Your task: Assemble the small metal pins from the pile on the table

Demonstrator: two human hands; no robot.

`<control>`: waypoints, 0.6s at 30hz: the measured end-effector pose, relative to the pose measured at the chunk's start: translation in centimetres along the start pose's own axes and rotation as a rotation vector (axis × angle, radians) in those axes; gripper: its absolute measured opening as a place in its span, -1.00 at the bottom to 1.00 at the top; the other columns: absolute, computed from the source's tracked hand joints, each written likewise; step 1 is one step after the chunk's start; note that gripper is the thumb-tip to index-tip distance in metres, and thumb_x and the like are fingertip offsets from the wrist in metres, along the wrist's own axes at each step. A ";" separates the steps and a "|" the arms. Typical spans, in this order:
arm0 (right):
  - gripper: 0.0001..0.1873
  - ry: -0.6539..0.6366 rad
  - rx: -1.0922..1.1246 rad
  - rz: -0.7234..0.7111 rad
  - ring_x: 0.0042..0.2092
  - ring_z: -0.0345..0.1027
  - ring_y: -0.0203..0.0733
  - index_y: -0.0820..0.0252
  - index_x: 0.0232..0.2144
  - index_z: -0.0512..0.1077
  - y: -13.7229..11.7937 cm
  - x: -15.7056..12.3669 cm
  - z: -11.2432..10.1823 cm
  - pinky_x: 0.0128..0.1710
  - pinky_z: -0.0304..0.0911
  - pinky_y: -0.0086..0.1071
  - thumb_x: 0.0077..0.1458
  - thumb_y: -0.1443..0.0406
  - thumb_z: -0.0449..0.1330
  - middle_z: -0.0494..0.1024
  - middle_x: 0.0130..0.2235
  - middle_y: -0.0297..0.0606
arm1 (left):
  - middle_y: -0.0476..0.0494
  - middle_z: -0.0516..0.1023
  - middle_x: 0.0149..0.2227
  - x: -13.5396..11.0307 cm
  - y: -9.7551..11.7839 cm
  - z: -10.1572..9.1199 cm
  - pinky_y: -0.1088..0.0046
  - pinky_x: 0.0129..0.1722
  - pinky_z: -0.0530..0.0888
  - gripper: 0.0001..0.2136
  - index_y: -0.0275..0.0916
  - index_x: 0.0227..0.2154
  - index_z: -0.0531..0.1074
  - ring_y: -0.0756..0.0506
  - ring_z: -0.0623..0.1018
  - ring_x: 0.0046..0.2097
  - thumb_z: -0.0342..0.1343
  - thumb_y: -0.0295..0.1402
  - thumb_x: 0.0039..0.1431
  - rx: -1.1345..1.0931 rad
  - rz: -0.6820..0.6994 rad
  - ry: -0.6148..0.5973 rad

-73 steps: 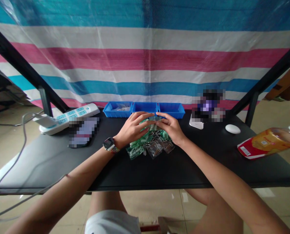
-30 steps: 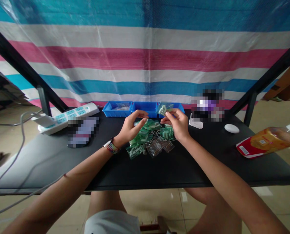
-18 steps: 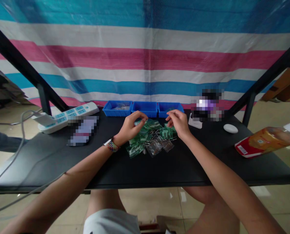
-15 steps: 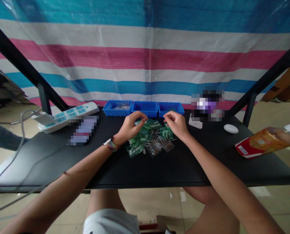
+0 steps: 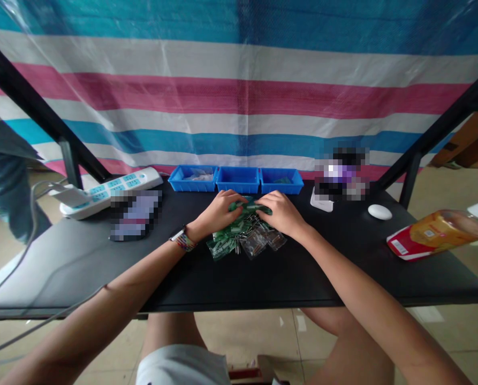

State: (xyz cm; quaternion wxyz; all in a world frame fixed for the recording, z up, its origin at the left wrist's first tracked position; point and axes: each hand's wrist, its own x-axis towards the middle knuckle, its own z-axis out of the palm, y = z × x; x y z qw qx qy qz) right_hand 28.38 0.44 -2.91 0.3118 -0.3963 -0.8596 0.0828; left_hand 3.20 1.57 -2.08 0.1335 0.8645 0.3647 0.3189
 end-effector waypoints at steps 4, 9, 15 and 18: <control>-0.80 0.089 0.000 0.009 0.00 0.46 0.09 0.10 -0.14 0.66 -0.2 0.1 -0.6 0.10 0.31 -0.02 0.29 0.38 0.24 0.70 -0.10 -0.09 | -0.21 0.67 -0.09 0.0 0.1 -0.2 0.03 0.11 0.50 -0.78 -0.17 -0.10 0.62 -0.27 0.61 -0.04 0.14 -0.31 0.29 0.007 -0.022 0.014; -0.82 0.278 0.351 0.146 -0.14 0.53 0.01 0.11 -0.23 0.66 -0.7 0.5 -0.7 0.00 0.41 -0.10 0.30 0.22 0.26 0.70 -0.20 -0.18 | -0.24 0.65 -0.03 0.0 0.2 -0.3 0.11 0.06 0.55 -0.64 -0.21 0.14 0.51 -0.24 0.61 -0.01 0.14 -0.28 0.34 -0.075 -0.061 0.039; -0.56 0.302 1.074 0.478 -0.30 0.59 -0.05 0.13 -0.19 0.65 -1.8 1.0 -0.2 -0.19 0.59 -0.07 -0.03 0.00 0.52 0.70 -0.28 -0.25 | -0.29 0.52 0.20 -0.1 1.7 -1.6 -0.05 0.25 0.44 -0.45 -0.09 0.38 0.31 -0.29 0.50 0.20 0.21 -0.30 0.37 0.085 0.124 0.137; -0.35 0.213 1.249 0.548 -0.34 0.61 -0.07 0.07 0.05 0.58 -2.7 0.9 -0.5 -0.19 0.62 -0.08 -0.09 0.06 0.57 0.69 -0.33 -0.32 | -0.25 0.52 0.24 -0.1 2.7 -2.4 -0.04 0.25 0.44 -0.65 -0.03 0.20 0.50 -0.29 0.49 0.21 0.21 -0.29 0.40 0.139 0.238 0.123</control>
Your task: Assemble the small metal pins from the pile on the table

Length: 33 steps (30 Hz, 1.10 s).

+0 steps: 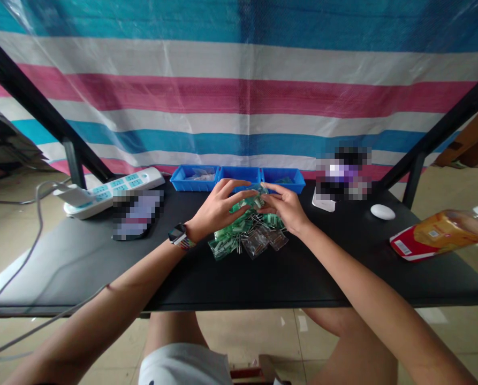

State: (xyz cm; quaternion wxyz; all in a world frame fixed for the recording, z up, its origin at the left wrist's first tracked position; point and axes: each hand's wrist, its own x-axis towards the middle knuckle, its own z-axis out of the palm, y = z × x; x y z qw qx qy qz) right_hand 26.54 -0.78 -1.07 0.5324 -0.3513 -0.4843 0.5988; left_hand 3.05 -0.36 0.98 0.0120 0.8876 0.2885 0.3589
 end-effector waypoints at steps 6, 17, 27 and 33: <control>-0.36 -0.257 0.111 0.073 -0.37 0.57 -0.16 0.02 0.17 0.52 -1.6 -1.0 0.3 -0.29 0.57 -0.19 0.13 -0.10 0.38 0.68 -0.26 -0.29 | -0.16 0.66 -0.18 -0.1 1.2 0.0 0.13 -0.02 0.54 -0.91 -0.13 -0.15 0.58 -0.20 0.60 -0.11 0.25 -0.28 0.38 -0.183 -0.032 0.239; -0.64 -0.121 -0.005 0.008 -0.47 0.39 -0.29 0.14 -0.39 0.58 -0.7 -0.5 0.3 -0.42 0.39 -0.37 -0.02 0.03 0.53 0.55 -0.45 -0.39 | -0.18 0.63 -0.14 0.0 2.2 1.2 0.30 -0.06 0.59 -0.68 -0.21 0.06 0.51 -0.13 0.63 -0.11 0.25 -0.14 0.37 -0.532 -0.321 0.260; -0.61 -0.129 0.136 0.174 -0.46 0.41 -0.30 0.16 -0.43 0.55 -0.4 -0.2 0.2 -0.43 0.46 -0.39 -0.12 0.06 0.58 0.57 -0.46 -0.37 | -0.18 0.68 0.04 0.3 0.7 0.0 0.05 0.22 0.47 -0.80 -0.10 0.02 0.60 -0.24 0.55 0.16 0.20 -0.37 0.40 -0.139 0.039 0.163; -0.55 -0.040 -0.092 -0.064 -0.27 0.54 -0.15 0.15 -0.31 0.56 -0.3 -0.7 0.7 -0.33 0.55 -0.30 0.04 -0.08 0.44 0.63 -0.23 -0.22 | -0.13 0.66 -0.27 0.2 0.6 0.8 0.27 -0.14 0.53 -0.81 -0.20 -0.27 0.58 -0.13 0.59 -0.22 0.24 -0.19 0.39 -0.248 -0.236 0.246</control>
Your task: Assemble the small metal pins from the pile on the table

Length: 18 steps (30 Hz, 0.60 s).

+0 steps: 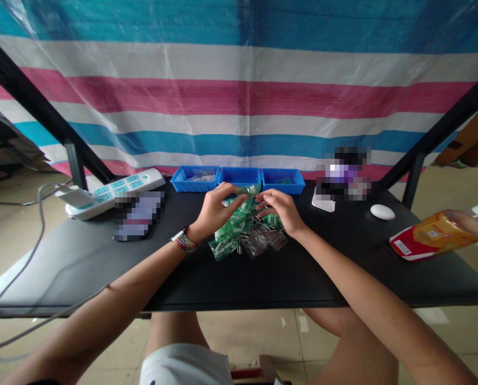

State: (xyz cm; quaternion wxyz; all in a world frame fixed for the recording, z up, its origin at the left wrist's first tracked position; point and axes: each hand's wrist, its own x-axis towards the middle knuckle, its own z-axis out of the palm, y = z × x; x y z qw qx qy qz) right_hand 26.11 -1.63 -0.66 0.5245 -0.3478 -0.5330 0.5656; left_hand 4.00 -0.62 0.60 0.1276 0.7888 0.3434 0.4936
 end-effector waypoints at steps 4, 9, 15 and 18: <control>-0.53 0.017 -0.058 -0.098 -0.26 0.56 -0.15 0.09 -0.18 0.55 -0.1 -0.4 0.6 -0.30 0.58 -0.27 -0.06 0.03 0.54 0.63 -0.20 -0.27 | -0.12 0.66 -0.30 -0.1 -0.2 0.1 0.33 -0.18 0.52 -0.72 -0.22 -0.32 0.57 -0.12 0.60 -0.23 0.26 -0.11 0.36 -0.105 -0.138 -0.029; -0.59 0.019 0.006 -0.030 -0.47 0.54 -0.20 0.16 -0.35 0.55 0.0 0.1 0.2 -0.36 0.58 -0.26 -0.04 0.02 0.54 0.61 -0.46 -0.34 | -0.12 0.66 -0.24 -0.1 -0.3 0.1 0.36 -0.16 0.52 -0.68 -0.23 -0.13 0.58 -0.13 0.62 -0.19 0.22 -0.05 0.39 -0.227 -0.189 -0.085; -0.64 0.346 0.324 0.025 -0.25 0.68 -0.14 0.17 -0.32 0.52 -0.3 1.8 -1.9 -0.16 0.63 -0.30 -0.06 0.18 0.57 0.73 -0.28 -0.23 | -0.17 0.66 -0.18 0.0 -0.2 0.1 0.32 -0.06 0.55 -0.68 -0.24 -0.08 0.53 -0.17 0.65 -0.11 0.15 -0.07 0.42 -0.360 -0.252 -0.028; -0.70 0.329 0.216 0.184 -0.41 0.62 -0.18 0.20 -0.34 0.52 -0.3 1.5 -1.9 -0.43 0.56 -0.37 0.01 0.17 0.50 0.73 -0.31 -0.16 | -0.16 0.65 -0.19 0.1 0.1 0.0 0.32 -0.08 0.54 -0.72 -0.24 -0.14 0.53 -0.16 0.65 -0.12 0.15 -0.10 0.42 -0.313 -0.244 -0.038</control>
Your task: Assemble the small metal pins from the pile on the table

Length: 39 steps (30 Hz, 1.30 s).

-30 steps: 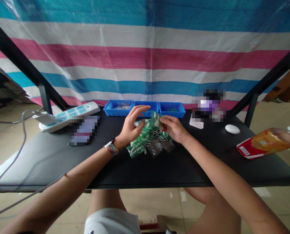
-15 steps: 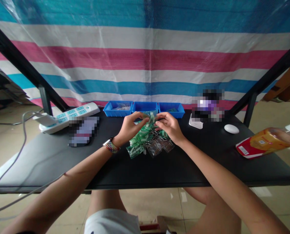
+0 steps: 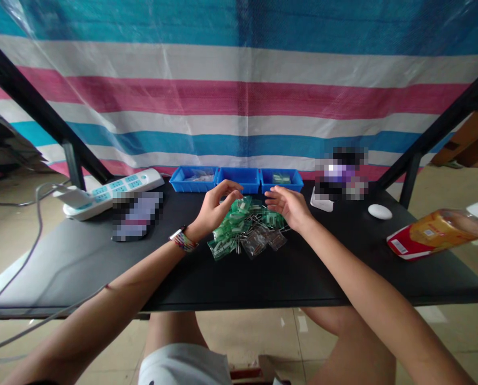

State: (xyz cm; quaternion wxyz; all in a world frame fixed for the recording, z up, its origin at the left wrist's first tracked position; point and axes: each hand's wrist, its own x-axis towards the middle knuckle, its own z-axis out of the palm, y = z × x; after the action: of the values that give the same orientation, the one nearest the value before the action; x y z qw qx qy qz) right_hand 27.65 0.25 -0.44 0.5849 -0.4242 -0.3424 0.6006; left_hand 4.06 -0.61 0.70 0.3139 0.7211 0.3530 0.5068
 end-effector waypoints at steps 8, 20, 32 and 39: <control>-0.90 -0.035 -0.868 -0.539 -0.44 0.48 -0.20 0.16 -0.37 0.59 0.0 0.4 -1.6 -0.41 0.34 -0.36 0.13 0.27 0.29 0.61 -0.43 -0.29 | -0.20 0.68 -0.09 0.2 -1.0 -0.5 0.19 0.05 0.52 -0.79 -0.22 -0.10 0.60 -0.21 0.63 -0.05 0.14 -0.26 0.37 0.355 0.141 -0.143; -0.65 -0.402 -1.175 -0.873 0.05 0.45 0.09 0.13 0.02 0.60 2.3 -0.5 -0.7 0.14 0.39 -0.02 0.17 0.42 0.31 0.66 -0.02 -0.11 | -0.20 0.71 -0.06 0.2 -3.0 -0.4 0.14 0.05 0.48 -0.77 -0.20 -0.03 0.65 -0.24 0.63 -0.07 0.23 -0.29 0.31 0.624 0.193 -0.316; -0.75 -0.406 -0.650 -0.499 -0.18 0.55 -0.03 0.14 -0.26 0.58 1.9 -0.8 0.2 -0.07 0.44 -0.16 0.19 0.09 0.40 0.66 -0.25 -0.23 | -0.20 0.74 -0.18 0.0 -0.7 0.5 0.39 -0.23 0.60 -0.69 -0.25 -0.06 0.68 -0.14 0.68 -0.20 0.21 -0.12 0.41 0.023 0.026 -0.076; -0.44 -0.372 -0.174 -0.087 -0.37 0.53 -0.18 0.09 -0.04 0.56 1.1 -1.2 0.7 -0.19 0.50 -0.23 -0.08 0.11 0.58 0.60 -0.37 -0.40 | -0.25 0.53 0.26 0.1 -0.5 -0.6 0.14 0.14 0.57 -0.54 -0.03 0.33 0.44 -0.18 0.58 0.16 -0.02 -0.49 0.48 0.319 0.368 -0.060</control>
State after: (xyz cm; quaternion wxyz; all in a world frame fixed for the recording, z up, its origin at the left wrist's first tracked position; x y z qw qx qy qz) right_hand 26.53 -1.00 -1.02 0.4981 -0.3398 -0.5132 0.6108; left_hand 3.46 -0.24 0.53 0.1089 0.8284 0.2816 0.4718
